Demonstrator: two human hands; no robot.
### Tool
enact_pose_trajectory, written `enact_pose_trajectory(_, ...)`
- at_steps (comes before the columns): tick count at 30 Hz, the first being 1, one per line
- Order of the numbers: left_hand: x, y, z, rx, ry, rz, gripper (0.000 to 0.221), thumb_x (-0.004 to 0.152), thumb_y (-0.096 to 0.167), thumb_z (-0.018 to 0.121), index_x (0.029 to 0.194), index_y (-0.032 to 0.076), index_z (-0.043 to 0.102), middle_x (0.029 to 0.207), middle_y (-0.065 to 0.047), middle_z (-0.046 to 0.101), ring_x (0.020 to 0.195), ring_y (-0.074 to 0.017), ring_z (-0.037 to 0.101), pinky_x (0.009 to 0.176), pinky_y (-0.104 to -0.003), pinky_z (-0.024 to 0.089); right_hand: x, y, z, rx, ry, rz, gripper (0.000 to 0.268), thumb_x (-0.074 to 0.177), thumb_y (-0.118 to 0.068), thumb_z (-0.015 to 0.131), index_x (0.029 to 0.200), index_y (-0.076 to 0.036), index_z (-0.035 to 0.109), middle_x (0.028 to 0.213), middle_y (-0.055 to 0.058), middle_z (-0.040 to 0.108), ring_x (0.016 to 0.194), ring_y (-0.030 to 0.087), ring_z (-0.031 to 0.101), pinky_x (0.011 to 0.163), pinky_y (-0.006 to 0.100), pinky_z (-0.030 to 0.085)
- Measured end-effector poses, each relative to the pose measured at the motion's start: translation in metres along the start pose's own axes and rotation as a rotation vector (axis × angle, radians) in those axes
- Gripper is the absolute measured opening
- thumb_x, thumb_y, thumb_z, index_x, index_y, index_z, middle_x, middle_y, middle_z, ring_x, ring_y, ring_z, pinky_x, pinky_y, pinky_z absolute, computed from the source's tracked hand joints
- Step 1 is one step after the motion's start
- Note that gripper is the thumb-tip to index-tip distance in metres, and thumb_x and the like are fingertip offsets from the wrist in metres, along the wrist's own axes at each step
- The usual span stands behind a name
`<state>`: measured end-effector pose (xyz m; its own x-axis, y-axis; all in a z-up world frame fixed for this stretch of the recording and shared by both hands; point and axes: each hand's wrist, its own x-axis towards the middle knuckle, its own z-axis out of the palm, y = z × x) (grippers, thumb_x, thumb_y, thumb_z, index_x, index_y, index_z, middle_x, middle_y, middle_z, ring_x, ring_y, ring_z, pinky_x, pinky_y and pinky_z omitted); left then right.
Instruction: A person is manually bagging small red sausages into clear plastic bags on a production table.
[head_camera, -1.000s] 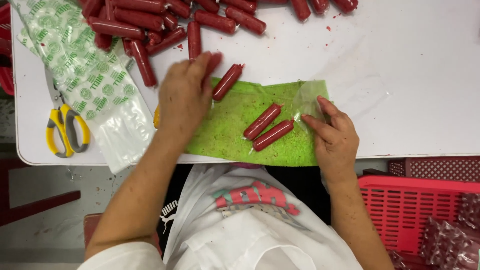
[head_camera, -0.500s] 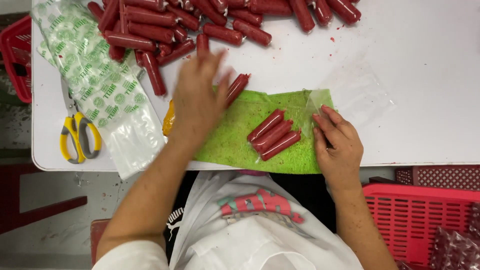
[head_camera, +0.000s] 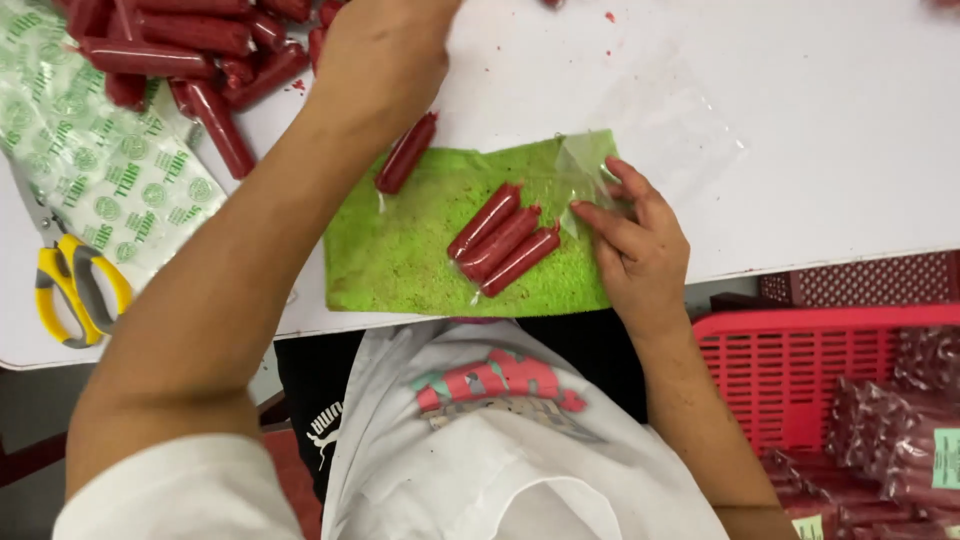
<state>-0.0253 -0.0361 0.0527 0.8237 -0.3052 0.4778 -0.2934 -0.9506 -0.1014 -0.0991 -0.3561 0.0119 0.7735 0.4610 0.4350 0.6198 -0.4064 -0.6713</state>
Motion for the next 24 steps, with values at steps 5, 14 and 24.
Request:
enact_pose_trajectory(5,-0.058,0.057,-0.112,-0.588,-0.127,-0.465,0.013,0.1,0.005,0.066,0.112,0.004,0.062,0.092,-0.008,0.067,0.079,-0.0214,0.063,0.067,-0.034,0.048,0.004,-0.007,-0.001,0.061,0.012,-0.023,0.034,0.095,0.017,0.058,0.117,-0.003,0.074,0.145,0.021,0.052,0.116,0.035,0.063,0.103,0.039,0.055)
enact_pose_trajectory(14,-0.094,0.029,-0.057,-0.608,-0.039,-0.692,0.017,0.094,0.004,0.071,0.11,0.01,0.072,0.112,-0.011,0.072,0.103,-0.0231,0.068,0.098,-0.033,0.057,0.006,-0.011,-0.001,0.028,0.038,-0.01,0.027,0.098,0.012,0.06,0.118,-0.001,0.073,0.14,0.023,0.057,0.119,0.03,0.064,0.107,0.037,0.052)
enact_pose_trajectory(24,-0.084,-0.062,-0.067,-0.095,0.268,-0.553,0.003,0.092,0.008,0.074,0.09,0.007,0.071,0.086,-0.009,0.07,0.083,-0.0304,0.061,0.071,-0.045,0.043,0.012,-0.019,-0.002,0.029,0.017,-0.004,0.025,0.097,0.013,0.06,0.116,0.004,0.072,0.134,0.026,0.061,0.119,0.033,0.065,0.111,0.039,0.051)
